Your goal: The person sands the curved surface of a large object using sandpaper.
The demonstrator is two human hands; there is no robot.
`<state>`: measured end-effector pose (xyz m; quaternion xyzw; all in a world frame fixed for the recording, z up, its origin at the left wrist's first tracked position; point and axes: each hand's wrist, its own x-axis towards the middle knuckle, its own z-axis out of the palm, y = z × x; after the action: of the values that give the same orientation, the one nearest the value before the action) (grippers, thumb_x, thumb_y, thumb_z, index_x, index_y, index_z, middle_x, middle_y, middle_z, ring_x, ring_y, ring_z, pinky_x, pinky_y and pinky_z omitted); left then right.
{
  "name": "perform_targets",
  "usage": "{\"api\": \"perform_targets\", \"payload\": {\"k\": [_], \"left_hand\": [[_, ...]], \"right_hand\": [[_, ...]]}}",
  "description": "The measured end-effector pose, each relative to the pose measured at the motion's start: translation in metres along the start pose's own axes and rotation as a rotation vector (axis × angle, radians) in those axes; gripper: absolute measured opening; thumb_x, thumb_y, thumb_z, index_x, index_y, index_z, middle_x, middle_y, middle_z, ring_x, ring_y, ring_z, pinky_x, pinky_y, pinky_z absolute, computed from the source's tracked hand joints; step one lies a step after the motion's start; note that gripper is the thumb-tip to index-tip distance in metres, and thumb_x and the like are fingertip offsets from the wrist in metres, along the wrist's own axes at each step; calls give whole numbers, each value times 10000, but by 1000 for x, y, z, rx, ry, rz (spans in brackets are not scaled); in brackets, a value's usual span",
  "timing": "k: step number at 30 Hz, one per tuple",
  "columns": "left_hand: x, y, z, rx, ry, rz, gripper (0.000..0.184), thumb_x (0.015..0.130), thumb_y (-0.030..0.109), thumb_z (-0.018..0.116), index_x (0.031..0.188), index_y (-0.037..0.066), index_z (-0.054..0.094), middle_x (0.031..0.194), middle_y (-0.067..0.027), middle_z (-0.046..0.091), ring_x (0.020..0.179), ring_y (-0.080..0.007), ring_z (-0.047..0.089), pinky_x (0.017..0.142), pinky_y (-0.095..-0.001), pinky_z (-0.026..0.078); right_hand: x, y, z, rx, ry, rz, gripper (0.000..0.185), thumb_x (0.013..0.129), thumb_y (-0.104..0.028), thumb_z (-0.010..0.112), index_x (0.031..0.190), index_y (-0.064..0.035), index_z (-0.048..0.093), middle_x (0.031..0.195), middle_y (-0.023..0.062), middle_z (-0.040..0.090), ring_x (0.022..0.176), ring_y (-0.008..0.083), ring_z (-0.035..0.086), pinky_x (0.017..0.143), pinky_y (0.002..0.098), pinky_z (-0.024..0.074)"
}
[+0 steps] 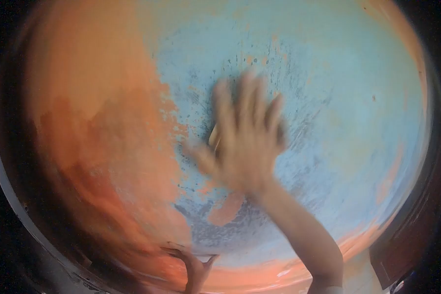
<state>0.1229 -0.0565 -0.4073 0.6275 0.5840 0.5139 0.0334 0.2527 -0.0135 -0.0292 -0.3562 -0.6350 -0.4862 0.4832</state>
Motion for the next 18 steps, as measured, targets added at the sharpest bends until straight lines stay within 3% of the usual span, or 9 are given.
{"api": "perform_targets", "payload": {"k": [2,4,7,9,10,12,15,16,18], "left_hand": [[-1,1,-1,-95,43,-37,1447,697,475,868,1515,40,-243,1485,-415,-298,1324,-691,-229,955,-835,-80],[-2,-10,6,-74,44,36,1454,691,472,873,1516,48,-246,1482,-423,-293,1325,-692,-225,950,-840,-75],[-6,-9,9,31,56,74,1466,669,464,891,1498,-15,-220,1480,-435,-272,1358,-642,-221,1005,-789,-91],[0,-1,4,104,75,31,1474,654,458,903,1479,-86,-190,1482,-440,-257,1391,-590,-221,1066,-735,-113],[1,5,1,51,70,-28,1480,657,461,900,1473,-85,-207,1477,-439,-267,1388,-589,-231,1063,-736,-118],[-1,10,-4,1,41,-98,1486,661,464,897,1468,-83,-224,1473,-439,-278,1386,-589,-241,1060,-738,-123],[1,6,-4,-64,-42,-136,1487,665,472,891,1465,-83,-233,1462,-443,-297,1374,-593,-267,1053,-746,-126],[-2,4,-1,-46,-10,-121,1477,668,486,885,1472,-84,-215,1463,-444,-291,1373,-598,-264,1051,-750,-121],[-2,-1,5,-27,21,-103,1467,671,501,879,1478,-85,-197,1465,-446,-285,1372,-602,-261,1050,-754,-117]], "right_hand": [[-70,-39,-2,161,-550,-260,848,921,-690,430,1563,-151,304,1542,173,378,1406,366,320,1078,590,265],[-177,-57,28,708,-602,-337,834,898,-741,421,1540,-213,366,1538,18,429,1342,343,420,981,561,353],[-176,-46,33,551,-556,-473,877,872,-763,441,1538,-198,367,1552,36,412,1323,377,432,990,563,350],[-79,-30,6,185,-389,-360,939,854,-783,447,1550,-163,340,1573,108,372,1354,400,401,1008,587,342],[-31,-19,-6,112,-412,-226,942,878,-781,401,1557,-133,313,1581,229,302,1410,440,335,1075,637,270],[27,7,3,11,-15,-110,911,897,-713,457,1523,-60,349,1572,304,250,1447,477,261,1102,710,160],[25,5,6,-41,-66,-64,1010,887,-766,396,1578,-60,184,1594,349,84,1488,496,103,1124,712,21],[3,-15,-2,40,-176,-31,997,874,-783,403,1576,-95,235,1615,279,150,1494,469,128,1129,691,80],[-86,-43,11,10,-259,-318,989,838,-823,423,1552,-144,336,1608,167,286,1468,440,231,1093,638,206]]}}
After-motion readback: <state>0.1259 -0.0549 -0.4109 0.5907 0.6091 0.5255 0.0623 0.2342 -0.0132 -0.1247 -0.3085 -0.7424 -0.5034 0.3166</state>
